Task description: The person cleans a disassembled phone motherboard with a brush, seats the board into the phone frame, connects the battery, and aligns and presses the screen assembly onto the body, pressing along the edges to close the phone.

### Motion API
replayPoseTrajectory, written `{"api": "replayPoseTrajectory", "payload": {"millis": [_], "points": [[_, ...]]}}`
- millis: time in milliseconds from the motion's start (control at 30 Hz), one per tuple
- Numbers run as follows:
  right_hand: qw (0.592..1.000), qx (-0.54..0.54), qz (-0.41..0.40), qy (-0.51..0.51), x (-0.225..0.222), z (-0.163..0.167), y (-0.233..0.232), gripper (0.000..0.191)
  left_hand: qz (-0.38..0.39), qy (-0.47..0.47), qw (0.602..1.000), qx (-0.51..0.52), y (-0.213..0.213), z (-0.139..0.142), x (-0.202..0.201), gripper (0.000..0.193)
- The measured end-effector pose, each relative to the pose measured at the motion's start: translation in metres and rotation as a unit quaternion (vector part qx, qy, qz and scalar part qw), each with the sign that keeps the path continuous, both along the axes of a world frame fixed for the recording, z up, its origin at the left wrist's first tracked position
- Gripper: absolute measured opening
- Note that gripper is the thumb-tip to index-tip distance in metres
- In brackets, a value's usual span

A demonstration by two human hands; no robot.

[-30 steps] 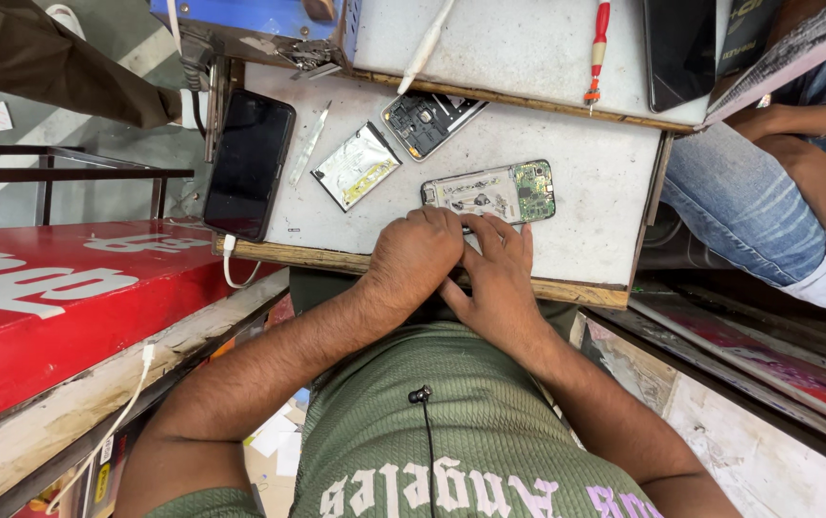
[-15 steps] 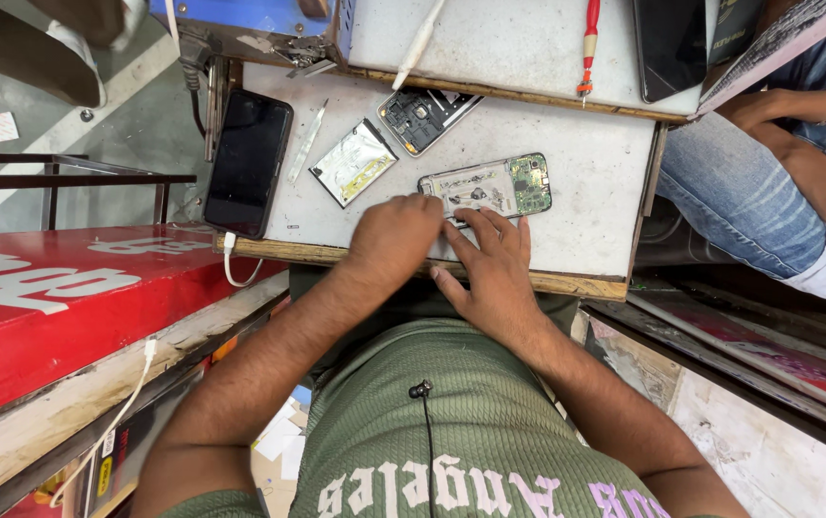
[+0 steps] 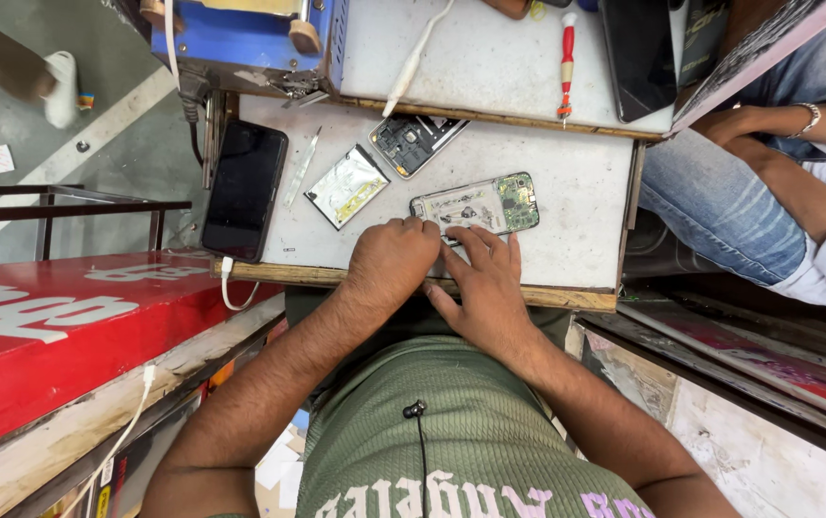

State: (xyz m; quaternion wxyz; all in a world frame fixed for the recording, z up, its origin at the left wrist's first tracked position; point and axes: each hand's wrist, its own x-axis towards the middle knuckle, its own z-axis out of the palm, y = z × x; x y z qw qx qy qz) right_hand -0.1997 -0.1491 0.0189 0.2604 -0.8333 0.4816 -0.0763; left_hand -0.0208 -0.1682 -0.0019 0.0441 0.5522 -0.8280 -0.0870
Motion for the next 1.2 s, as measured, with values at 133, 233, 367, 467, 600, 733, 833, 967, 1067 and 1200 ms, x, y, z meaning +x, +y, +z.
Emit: {"api": "replayPoseTrajectory", "payload": {"millis": [133,233,367,467,600,733,833,967,1067,1200], "points": [[1.0,0.01,0.006,0.0,-0.001,0.001,-0.002,0.062,-0.004,-0.012,1.0,-0.005,-0.002,0.002,-0.005,0.014],[1.0,0.0,0.003,-0.002,-0.001,0.001,-0.003,0.06,-0.009,-0.021,0.999,-0.023,-0.002,0.002,-0.007,0.013],[1.0,0.003,0.004,0.004,-0.001,0.003,-0.003,0.061,-0.016,-0.022,0.999,-0.043,0.004,-0.001,-0.007,0.011],[1.0,-0.008,0.005,0.01,-0.001,0.004,-0.002,0.064,-0.004,0.014,0.999,-0.035,0.003,-0.005,0.002,0.011],[0.999,-0.032,0.019,0.03,0.001,0.004,-0.001,0.065,0.069,0.137,0.988,-0.019,0.006,-0.007,0.016,0.017],[0.998,-0.037,0.023,0.044,0.001,0.006,0.003,0.068,0.086,0.178,0.98,-0.014,0.014,-0.008,0.016,0.016],[0.999,-0.026,0.024,0.034,0.0,0.008,0.004,0.07,0.048,0.106,0.993,-0.035,0.014,-0.011,0.009,0.013],[0.999,-0.021,0.023,0.037,0.002,0.009,0.002,0.07,0.019,0.055,0.997,-0.052,0.011,-0.012,0.006,0.012],[0.999,-0.023,0.021,0.035,0.003,0.008,0.002,0.069,0.005,0.029,0.998,-0.06,0.01,-0.009,0.005,0.013],[0.999,-0.018,0.017,0.028,0.002,0.007,0.001,0.066,-0.002,-0.002,0.998,-0.063,0.01,-0.005,0.001,0.015]]}}
